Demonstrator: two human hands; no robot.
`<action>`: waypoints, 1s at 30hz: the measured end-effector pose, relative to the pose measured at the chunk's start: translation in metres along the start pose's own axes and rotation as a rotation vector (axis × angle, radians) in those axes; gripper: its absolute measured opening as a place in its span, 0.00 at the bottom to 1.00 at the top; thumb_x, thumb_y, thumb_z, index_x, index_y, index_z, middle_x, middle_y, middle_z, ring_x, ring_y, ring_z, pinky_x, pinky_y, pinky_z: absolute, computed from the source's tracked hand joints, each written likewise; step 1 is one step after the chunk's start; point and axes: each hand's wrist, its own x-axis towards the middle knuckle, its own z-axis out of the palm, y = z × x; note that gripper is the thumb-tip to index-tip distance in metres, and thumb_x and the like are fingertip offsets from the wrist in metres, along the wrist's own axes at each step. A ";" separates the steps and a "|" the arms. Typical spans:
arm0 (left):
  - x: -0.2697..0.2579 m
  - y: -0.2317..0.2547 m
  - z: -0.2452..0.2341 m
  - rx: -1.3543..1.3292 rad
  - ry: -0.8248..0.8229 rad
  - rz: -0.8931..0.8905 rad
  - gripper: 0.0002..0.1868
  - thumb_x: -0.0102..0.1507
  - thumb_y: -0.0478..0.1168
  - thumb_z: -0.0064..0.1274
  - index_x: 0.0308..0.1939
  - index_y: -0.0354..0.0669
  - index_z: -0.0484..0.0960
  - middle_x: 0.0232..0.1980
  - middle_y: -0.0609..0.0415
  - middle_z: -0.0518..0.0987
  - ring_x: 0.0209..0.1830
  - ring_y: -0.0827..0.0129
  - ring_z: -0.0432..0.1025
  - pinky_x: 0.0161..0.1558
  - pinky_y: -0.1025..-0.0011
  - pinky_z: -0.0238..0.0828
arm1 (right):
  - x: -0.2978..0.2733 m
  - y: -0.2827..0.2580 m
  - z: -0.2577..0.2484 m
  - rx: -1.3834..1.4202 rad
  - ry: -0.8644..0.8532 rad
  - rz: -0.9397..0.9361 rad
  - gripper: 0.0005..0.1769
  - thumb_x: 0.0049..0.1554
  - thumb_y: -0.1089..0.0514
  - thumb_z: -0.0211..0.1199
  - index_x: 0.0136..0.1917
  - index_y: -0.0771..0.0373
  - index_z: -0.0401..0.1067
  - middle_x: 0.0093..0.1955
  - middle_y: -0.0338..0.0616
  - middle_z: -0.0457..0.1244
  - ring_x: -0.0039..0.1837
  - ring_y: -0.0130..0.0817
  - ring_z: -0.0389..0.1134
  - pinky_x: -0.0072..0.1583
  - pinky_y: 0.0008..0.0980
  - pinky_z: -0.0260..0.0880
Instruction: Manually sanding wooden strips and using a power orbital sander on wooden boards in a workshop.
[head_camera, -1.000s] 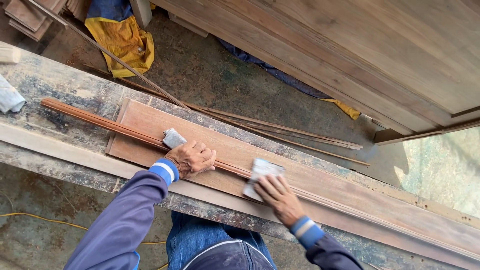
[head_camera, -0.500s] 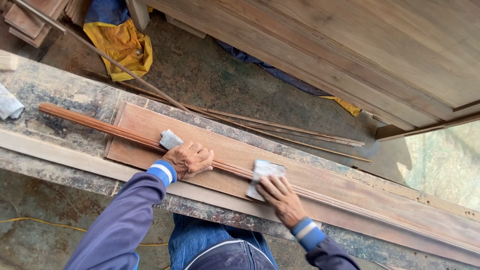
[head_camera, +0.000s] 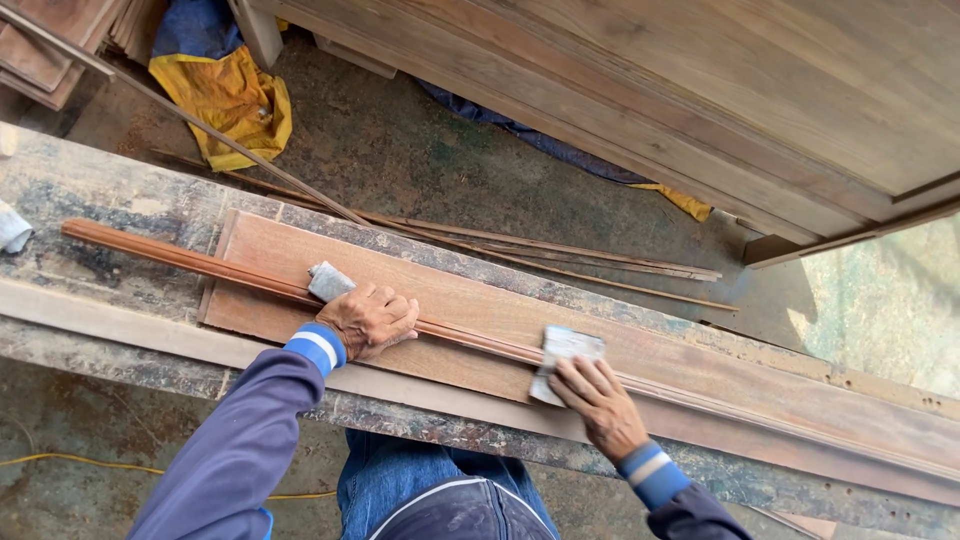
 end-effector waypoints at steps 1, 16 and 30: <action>0.003 0.000 0.001 -0.009 0.005 -0.002 0.23 0.65 0.54 0.52 0.52 0.38 0.79 0.41 0.53 0.78 0.42 0.62 0.74 0.40 0.65 0.71 | 0.008 -0.006 0.007 -0.061 -0.010 -0.005 0.48 0.49 0.75 0.48 0.79 0.44 0.57 0.84 0.36 0.45 0.84 0.39 0.43 0.81 0.49 0.40; 0.002 0.000 -0.001 -0.011 -0.007 -0.002 0.23 0.65 0.54 0.52 0.51 0.38 0.80 0.41 0.52 0.79 0.41 0.61 0.74 0.40 0.65 0.71 | -0.006 -0.008 0.016 -0.017 0.089 0.059 0.43 0.54 0.73 0.50 0.79 0.45 0.56 0.84 0.37 0.46 0.84 0.38 0.43 0.82 0.50 0.38; -0.002 0.001 0.001 0.011 0.005 -0.013 0.23 0.65 0.55 0.53 0.52 0.39 0.79 0.40 0.52 0.79 0.41 0.60 0.74 0.40 0.65 0.72 | -0.002 -0.012 0.014 -0.012 0.043 0.085 0.40 0.52 0.68 0.56 0.76 0.45 0.60 0.82 0.36 0.48 0.82 0.38 0.45 0.80 0.52 0.39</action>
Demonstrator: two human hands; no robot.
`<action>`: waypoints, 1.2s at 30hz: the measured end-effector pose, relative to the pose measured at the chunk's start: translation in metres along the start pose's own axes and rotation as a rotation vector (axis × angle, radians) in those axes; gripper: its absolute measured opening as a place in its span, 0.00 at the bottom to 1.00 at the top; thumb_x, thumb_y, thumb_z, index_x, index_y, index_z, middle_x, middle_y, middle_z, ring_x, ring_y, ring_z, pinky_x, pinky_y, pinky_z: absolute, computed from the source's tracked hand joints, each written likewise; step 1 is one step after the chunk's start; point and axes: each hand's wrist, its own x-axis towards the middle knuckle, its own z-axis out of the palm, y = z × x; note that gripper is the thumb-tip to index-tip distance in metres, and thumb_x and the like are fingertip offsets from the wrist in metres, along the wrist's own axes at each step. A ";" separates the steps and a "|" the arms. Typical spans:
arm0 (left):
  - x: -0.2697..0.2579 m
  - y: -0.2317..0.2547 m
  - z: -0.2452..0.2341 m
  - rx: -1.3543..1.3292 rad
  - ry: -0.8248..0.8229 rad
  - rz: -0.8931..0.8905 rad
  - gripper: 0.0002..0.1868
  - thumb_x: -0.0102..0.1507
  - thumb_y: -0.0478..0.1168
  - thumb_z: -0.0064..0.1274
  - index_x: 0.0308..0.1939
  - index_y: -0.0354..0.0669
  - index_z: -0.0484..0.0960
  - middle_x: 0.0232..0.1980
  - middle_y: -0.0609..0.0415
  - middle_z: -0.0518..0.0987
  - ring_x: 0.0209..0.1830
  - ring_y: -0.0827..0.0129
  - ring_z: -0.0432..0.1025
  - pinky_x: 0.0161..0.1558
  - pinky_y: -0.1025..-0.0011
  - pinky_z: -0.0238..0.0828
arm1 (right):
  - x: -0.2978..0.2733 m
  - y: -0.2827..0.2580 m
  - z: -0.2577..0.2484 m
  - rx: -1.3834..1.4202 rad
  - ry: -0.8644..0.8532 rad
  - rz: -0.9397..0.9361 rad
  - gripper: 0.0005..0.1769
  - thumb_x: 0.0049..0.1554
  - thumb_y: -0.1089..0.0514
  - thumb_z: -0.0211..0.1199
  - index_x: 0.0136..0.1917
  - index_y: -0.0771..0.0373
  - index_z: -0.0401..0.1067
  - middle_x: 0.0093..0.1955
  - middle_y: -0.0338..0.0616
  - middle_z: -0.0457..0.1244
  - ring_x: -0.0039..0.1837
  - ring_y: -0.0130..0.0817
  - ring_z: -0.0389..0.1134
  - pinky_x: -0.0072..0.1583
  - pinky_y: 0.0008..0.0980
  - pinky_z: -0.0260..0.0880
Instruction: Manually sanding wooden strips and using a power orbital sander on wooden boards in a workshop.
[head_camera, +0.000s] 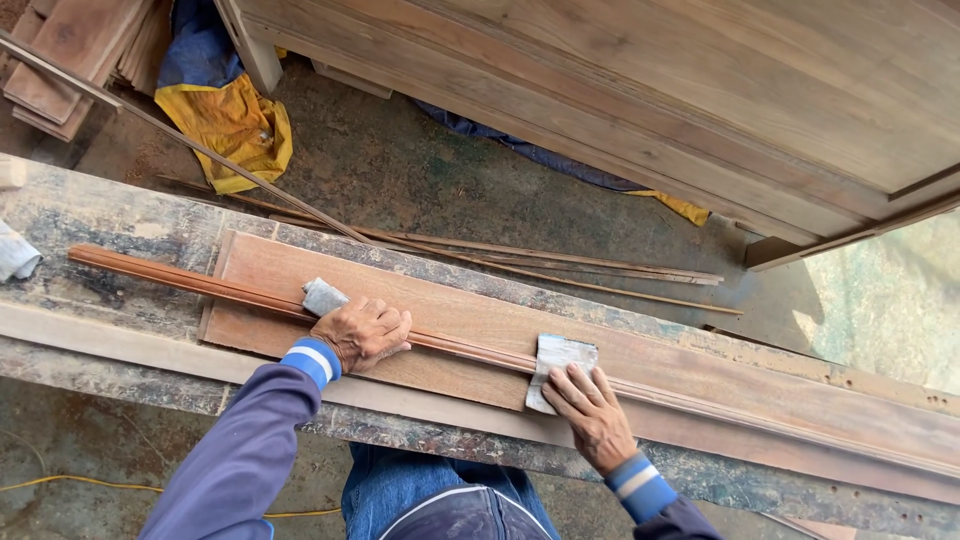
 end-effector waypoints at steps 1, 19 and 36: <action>0.002 0.001 0.000 -0.029 0.014 -0.006 0.23 0.64 0.54 0.52 0.52 0.39 0.79 0.42 0.53 0.79 0.42 0.61 0.74 0.41 0.65 0.72 | -0.005 -0.002 0.010 -0.063 0.058 0.025 0.40 0.54 0.70 0.55 0.76 0.43 0.60 0.83 0.35 0.48 0.83 0.37 0.45 0.82 0.50 0.40; 0.008 0.000 -0.010 0.006 -0.035 -0.010 0.24 0.64 0.55 0.54 0.52 0.39 0.80 0.40 0.51 0.78 0.41 0.59 0.74 0.40 0.63 0.72 | 0.018 -0.020 0.009 0.064 0.162 0.095 0.38 0.53 0.71 0.54 0.75 0.47 0.64 0.81 0.40 0.53 0.82 0.41 0.50 0.80 0.53 0.43; 0.011 0.002 -0.012 -0.017 -0.024 -0.024 0.24 0.62 0.55 0.55 0.52 0.39 0.80 0.37 0.52 0.76 0.39 0.60 0.73 0.39 0.63 0.71 | 0.026 -0.049 0.017 0.156 0.281 0.229 0.34 0.56 0.62 0.62 0.75 0.47 0.63 0.80 0.41 0.53 0.82 0.41 0.50 0.80 0.56 0.41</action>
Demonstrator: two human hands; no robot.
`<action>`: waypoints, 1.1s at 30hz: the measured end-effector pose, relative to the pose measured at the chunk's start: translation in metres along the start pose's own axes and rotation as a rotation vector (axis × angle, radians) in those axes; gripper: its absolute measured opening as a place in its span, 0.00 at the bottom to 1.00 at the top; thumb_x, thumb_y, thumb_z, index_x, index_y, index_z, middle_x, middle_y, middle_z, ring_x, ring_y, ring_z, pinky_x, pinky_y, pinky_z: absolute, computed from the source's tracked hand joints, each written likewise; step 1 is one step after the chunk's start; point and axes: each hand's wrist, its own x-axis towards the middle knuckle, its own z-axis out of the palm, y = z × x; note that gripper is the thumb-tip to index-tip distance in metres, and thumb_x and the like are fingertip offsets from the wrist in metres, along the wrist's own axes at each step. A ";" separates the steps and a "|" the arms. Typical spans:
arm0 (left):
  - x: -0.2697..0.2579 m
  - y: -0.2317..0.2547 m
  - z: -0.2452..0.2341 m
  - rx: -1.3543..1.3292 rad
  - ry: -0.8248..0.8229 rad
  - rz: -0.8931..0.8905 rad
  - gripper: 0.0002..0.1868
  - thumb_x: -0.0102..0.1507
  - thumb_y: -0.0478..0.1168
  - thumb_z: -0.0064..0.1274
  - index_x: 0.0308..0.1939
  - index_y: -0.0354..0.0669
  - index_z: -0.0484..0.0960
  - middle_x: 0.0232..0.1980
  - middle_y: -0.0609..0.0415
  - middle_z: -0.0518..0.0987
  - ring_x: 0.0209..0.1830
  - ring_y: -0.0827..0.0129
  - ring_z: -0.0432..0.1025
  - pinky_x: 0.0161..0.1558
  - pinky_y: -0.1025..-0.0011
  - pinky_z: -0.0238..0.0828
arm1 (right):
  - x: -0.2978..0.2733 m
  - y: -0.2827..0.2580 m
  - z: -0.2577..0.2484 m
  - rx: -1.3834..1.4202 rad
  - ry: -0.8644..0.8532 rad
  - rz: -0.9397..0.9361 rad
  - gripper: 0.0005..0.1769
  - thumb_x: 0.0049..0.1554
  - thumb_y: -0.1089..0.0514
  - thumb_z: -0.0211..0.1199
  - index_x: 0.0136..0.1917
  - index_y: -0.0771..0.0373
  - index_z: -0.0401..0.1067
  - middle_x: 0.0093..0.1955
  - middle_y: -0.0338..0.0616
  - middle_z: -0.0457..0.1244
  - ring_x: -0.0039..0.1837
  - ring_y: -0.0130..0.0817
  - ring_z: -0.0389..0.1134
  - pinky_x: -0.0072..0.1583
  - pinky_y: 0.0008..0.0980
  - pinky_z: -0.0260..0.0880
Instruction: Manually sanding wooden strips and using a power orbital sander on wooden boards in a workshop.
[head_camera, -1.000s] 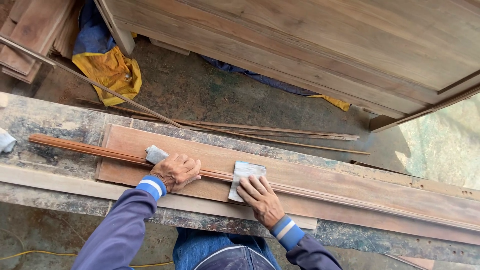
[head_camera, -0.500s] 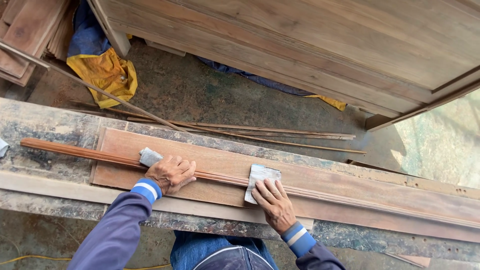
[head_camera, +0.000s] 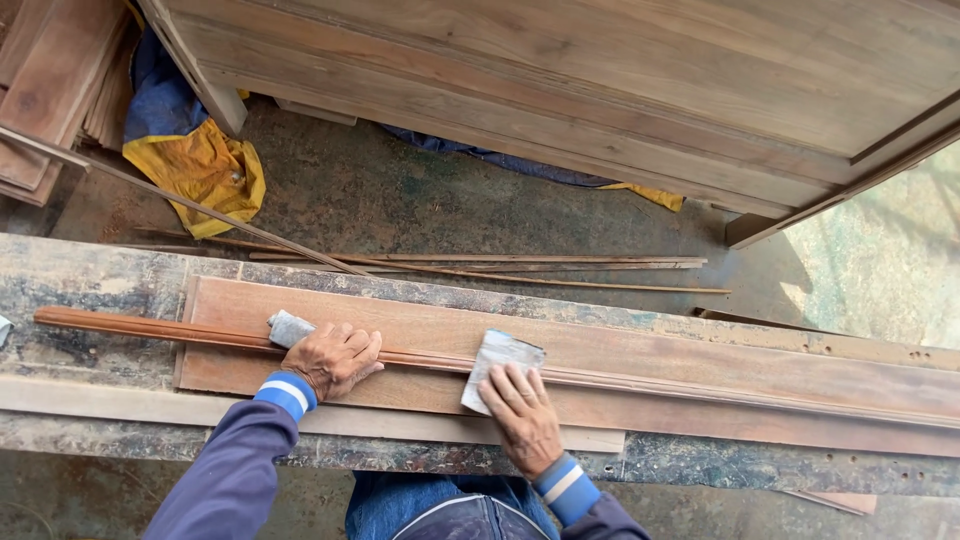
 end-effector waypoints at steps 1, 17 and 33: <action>0.000 0.000 0.000 -0.008 -0.002 -0.009 0.24 0.62 0.54 0.55 0.52 0.39 0.80 0.37 0.52 0.76 0.38 0.60 0.73 0.39 0.63 0.71 | 0.006 -0.011 0.004 -0.009 -0.018 -0.032 0.35 0.56 0.62 0.62 0.76 0.47 0.63 0.80 0.40 0.53 0.81 0.40 0.50 0.80 0.57 0.40; 0.001 0.001 0.002 -0.027 0.010 0.016 0.22 0.61 0.52 0.57 0.50 0.40 0.80 0.37 0.53 0.76 0.37 0.59 0.72 0.38 0.62 0.71 | -0.021 0.020 -0.015 -0.152 0.205 0.418 0.30 0.67 0.40 0.46 0.77 0.52 0.61 0.80 0.44 0.54 0.82 0.44 0.50 0.80 0.62 0.35; -0.003 0.000 0.015 0.013 -0.048 -0.037 0.24 0.59 0.55 0.56 0.51 0.43 0.80 0.40 0.53 0.78 0.37 0.58 0.72 0.39 0.61 0.74 | -0.032 0.041 -0.013 -0.313 0.278 0.550 0.26 0.64 0.41 0.53 0.71 0.51 0.68 0.73 0.47 0.63 0.76 0.45 0.60 0.77 0.58 0.51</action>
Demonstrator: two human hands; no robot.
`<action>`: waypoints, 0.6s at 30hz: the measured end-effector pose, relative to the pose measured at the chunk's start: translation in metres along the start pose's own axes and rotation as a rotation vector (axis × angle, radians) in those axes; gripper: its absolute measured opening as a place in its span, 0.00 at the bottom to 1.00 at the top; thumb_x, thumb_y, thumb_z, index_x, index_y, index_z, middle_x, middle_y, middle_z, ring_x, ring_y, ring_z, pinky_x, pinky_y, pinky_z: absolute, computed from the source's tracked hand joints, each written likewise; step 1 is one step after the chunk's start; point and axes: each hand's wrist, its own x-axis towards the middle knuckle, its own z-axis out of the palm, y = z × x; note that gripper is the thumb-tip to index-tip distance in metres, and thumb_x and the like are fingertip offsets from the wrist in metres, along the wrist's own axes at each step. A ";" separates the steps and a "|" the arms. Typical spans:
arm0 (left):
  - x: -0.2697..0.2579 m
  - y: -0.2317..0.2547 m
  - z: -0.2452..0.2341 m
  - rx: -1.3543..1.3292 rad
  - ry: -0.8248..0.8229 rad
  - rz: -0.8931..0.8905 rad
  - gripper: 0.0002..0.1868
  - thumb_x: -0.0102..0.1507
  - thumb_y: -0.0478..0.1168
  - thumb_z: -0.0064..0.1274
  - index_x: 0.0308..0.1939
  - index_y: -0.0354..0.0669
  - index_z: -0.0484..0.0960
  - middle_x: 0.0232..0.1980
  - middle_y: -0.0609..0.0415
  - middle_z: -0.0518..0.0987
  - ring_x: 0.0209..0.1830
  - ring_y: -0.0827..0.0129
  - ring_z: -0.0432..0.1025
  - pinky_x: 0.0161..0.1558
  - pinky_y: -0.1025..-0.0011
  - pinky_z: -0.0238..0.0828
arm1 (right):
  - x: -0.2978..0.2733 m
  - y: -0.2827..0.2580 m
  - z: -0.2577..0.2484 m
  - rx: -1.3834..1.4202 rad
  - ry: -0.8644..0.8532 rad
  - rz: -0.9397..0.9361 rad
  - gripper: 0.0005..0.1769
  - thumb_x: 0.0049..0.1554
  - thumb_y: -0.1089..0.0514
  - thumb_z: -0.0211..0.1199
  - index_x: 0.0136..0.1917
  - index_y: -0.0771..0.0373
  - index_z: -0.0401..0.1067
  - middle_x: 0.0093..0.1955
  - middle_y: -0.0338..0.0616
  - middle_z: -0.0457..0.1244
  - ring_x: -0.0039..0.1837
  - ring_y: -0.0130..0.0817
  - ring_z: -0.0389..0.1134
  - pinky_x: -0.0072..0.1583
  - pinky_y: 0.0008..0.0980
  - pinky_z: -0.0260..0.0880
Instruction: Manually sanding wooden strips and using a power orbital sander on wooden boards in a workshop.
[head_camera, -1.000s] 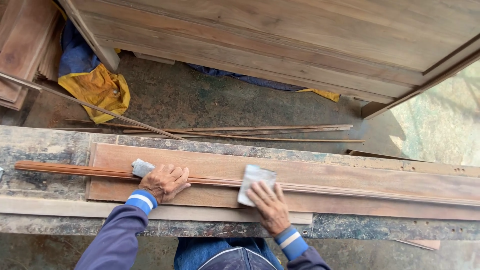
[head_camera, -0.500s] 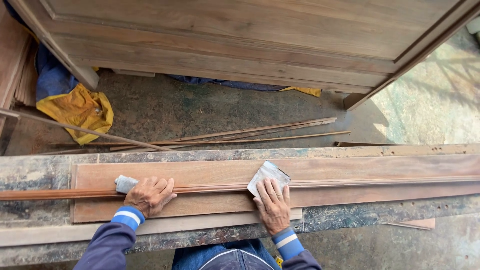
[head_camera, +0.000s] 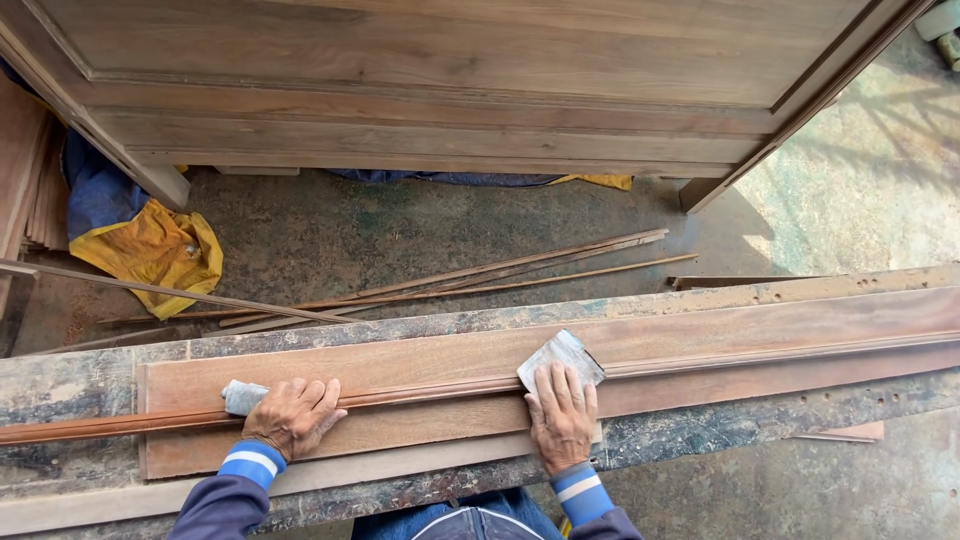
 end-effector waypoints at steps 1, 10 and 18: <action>-0.002 0.000 0.002 -0.007 -0.014 -0.005 0.24 0.60 0.55 0.56 0.52 0.42 0.80 0.39 0.53 0.78 0.37 0.58 0.72 0.39 0.61 0.74 | -0.002 0.004 0.002 0.051 0.018 -0.045 0.27 0.64 0.41 0.53 0.72 0.52 0.68 0.73 0.48 0.63 0.76 0.46 0.61 0.76 0.57 0.51; 0.004 0.001 -0.007 -0.013 -0.009 -0.025 0.25 0.58 0.55 0.57 0.52 0.42 0.80 0.36 0.53 0.78 0.37 0.59 0.72 0.37 0.62 0.73 | 0.026 0.061 0.012 -0.148 0.068 0.277 0.24 0.65 0.39 0.54 0.68 0.50 0.74 0.72 0.42 0.66 0.75 0.42 0.63 0.77 0.56 0.55; 0.006 0.002 -0.008 -0.015 -0.010 -0.033 0.25 0.58 0.55 0.58 0.52 0.42 0.80 0.36 0.52 0.78 0.37 0.59 0.73 0.37 0.62 0.73 | 0.003 0.072 0.015 -0.111 0.046 0.124 0.26 0.66 0.38 0.53 0.69 0.52 0.74 0.72 0.43 0.65 0.75 0.43 0.63 0.76 0.53 0.55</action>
